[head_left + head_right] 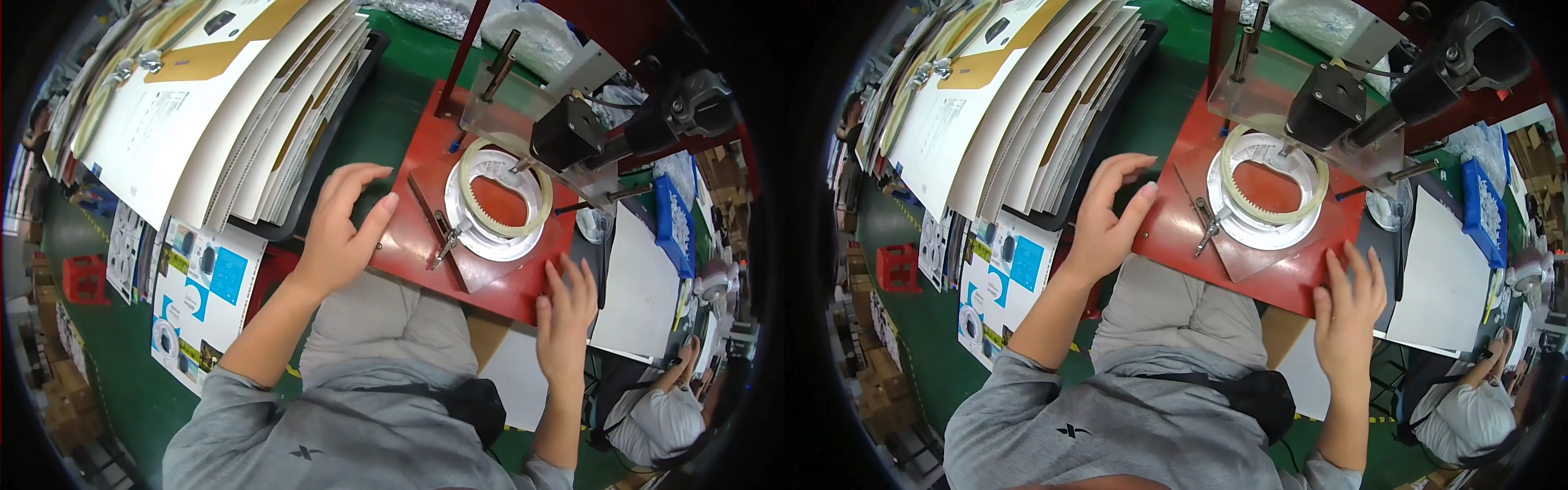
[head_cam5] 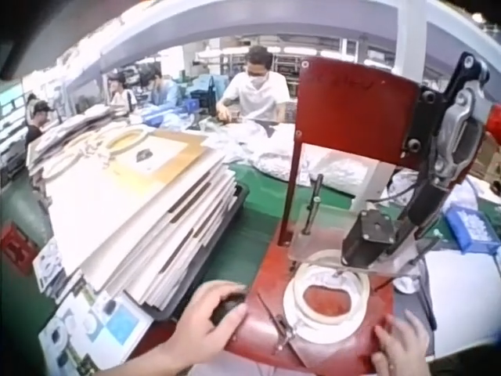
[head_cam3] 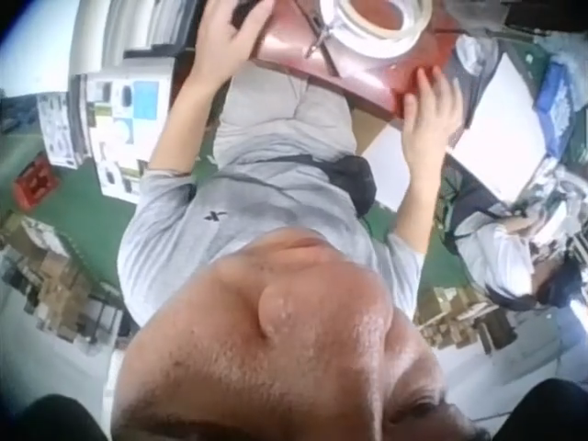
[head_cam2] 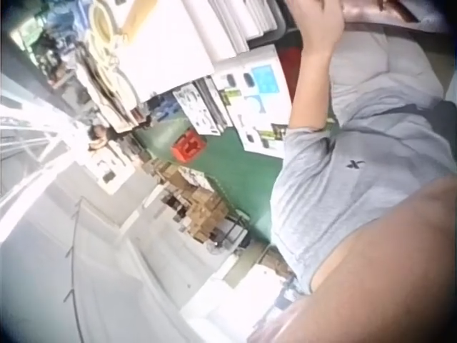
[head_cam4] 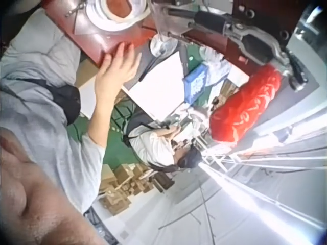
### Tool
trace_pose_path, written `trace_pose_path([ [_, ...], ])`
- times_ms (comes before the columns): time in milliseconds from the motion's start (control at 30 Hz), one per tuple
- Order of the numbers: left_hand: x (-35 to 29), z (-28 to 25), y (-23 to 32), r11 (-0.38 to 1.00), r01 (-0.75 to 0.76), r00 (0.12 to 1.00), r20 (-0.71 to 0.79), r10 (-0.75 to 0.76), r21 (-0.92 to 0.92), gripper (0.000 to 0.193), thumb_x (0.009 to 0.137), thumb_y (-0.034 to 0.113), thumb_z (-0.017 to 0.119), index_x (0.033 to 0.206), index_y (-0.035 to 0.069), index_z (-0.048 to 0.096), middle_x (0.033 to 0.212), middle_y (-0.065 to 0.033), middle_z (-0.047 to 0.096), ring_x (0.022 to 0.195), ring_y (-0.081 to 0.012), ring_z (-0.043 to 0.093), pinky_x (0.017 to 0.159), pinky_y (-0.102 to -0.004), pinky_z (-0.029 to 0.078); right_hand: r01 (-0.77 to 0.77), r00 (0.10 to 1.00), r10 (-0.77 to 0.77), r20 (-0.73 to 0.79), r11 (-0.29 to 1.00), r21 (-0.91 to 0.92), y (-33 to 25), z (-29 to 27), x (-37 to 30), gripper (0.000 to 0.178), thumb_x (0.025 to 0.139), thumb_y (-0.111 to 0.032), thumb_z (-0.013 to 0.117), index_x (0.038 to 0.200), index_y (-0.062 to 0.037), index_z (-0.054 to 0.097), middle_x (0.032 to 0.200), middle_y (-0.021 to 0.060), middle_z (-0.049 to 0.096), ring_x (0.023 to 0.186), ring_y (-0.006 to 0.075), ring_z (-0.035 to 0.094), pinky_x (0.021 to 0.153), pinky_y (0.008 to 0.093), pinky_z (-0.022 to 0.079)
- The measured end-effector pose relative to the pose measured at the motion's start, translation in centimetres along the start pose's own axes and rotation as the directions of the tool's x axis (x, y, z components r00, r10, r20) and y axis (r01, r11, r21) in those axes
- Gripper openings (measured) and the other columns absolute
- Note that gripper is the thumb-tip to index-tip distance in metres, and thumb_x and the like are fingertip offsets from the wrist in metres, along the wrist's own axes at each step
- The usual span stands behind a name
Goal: The person applies a grease-like substance to plastic rings with a brush, then uses a manual press machine to assemble parts.
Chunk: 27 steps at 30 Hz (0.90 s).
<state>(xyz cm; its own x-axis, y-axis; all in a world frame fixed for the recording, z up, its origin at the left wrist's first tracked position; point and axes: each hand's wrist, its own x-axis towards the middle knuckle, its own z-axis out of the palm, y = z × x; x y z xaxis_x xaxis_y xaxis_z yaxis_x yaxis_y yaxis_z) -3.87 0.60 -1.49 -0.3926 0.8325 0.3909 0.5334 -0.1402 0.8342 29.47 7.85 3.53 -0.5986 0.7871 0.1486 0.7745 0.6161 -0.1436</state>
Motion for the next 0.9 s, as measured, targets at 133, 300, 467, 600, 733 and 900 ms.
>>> trace_pose_path([
  [133, -1.4, 1.0, -1.4, 1.0, 0.03, 1.0, 0.003, -0.03, 0.001, 0.044, 0.099, 0.016, 0.068, 0.137, -0.003, 0.057, 0.132, -0.0215, 0.06, 0.123, -0.0346, 0.059, 0.106, -0.0392, 0.047, -0.001, 1.0, 0.001, 0.013, 1.0, 0.017, -0.7, -0.7, -0.4, 0.057, 0.092, -0.016, 0.068, 0.147, -0.0036, 0.056, 0.161, 0.0141, 0.045, 0.151, 0.0443, 0.032, 0.121, 0.0574, 0.022],
  [300, -1.9, 1.5, -1.7, 0.995, 0.086, 0.995, -0.042, -0.088, -0.054, 0.035, 0.101, 0.015, 0.064, 0.131, -0.003, 0.062, 0.128, -0.0201, 0.063, 0.12, -0.0348, 0.062, 0.106, -0.0392, 0.047, 0.015, 0.994, -0.012, 0.108, 1.0, -0.026, -0.9, -0.1, -0.9, 0.069, 0.088, -0.022, 0.073, 0.148, 0.0051, 0.05, 0.165, 0.0153, 0.039, 0.155, 0.0449, 0.026, 0.124, 0.059, 0.017],
  [467, -2.1, 1.7, -1.6, 0.997, 0.07, 0.995, -0.063, -0.072, -0.035, 0.031, 0.101, 0.015, 0.064, 0.128, -0.002, 0.064, 0.126, -0.0194, 0.064, 0.119, -0.0356, 0.062, 0.104, -0.0392, 0.047, 0.021, 0.992, -0.024, 0.12, 0.999, 0.028, -0.9, -0.9, -0.6, 0.064, 0.09, -0.021, 0.071, 0.143, 0.0078, 0.053, 0.164, 0.0166, 0.039, 0.155, 0.0439, 0.026, 0.124, 0.0581, 0.018],
  [600, -2.0, 1.5, -1.5, 0.998, 0.055, 0.997, -0.045, -0.056, -0.012, 0.03, 0.101, 0.015, 0.065, 0.125, -0.003, 0.064, 0.126, -0.0195, 0.064, 0.118, -0.0361, 0.062, 0.104, -0.0393, 0.047, 0.01, 0.999, -0.016, 0.031, 0.981, 0.191, 0.7, -1.7, 0.4, 0.044, 0.098, -0.019, 0.065, 0.135, 0.003, 0.061, 0.159, 0.0205, 0.043, 0.148, 0.0431, 0.038, 0.121, 0.0535, 0.028],
  [733, -1.4, 1.6, -1.8, 1.0, 0.03, 1.0, -0.01, -0.03, -0.001, 0.03, 0.102, 0.017, 0.065, 0.124, -0.003, 0.063, 0.126, -0.0195, 0.063, 0.118, -0.0357, 0.062, 0.103, -0.039, 0.048, 0.077, 0.966, 0.008, -0.257, 0.945, 0.319, -1.0, -2.3, 2.6, 0.027, 0.099, -0.007, 0.064, 0.124, 0.0028, 0.068, 0.133, 0.0208, 0.063, 0.12, 0.0381, 0.062, 0.105, 0.0431, 0.047],
  [900, 0.4, 0.2, 1.1, 0.993, -0.113, 0.98, -0.16, 0.118, 0.04, 0.024, 0.091, 0.002, 0.074, 0.114, -0.002, 0.069, 0.109, -0.0149, 0.065, 0.096, -0.0261, 0.067, 0.086, -0.034, 0.055, 0.21, 0.909, -0.027, -0.416, 0.892, 0.4, -2.3, -1.8, 4.6, 0.011, 0.095, 0.002, 0.068, 0.104, 0.0034, 0.073, 0.112, 0.0168, 0.07, 0.1, 0.0305, 0.068, 0.088, 0.0367, 0.054],
])
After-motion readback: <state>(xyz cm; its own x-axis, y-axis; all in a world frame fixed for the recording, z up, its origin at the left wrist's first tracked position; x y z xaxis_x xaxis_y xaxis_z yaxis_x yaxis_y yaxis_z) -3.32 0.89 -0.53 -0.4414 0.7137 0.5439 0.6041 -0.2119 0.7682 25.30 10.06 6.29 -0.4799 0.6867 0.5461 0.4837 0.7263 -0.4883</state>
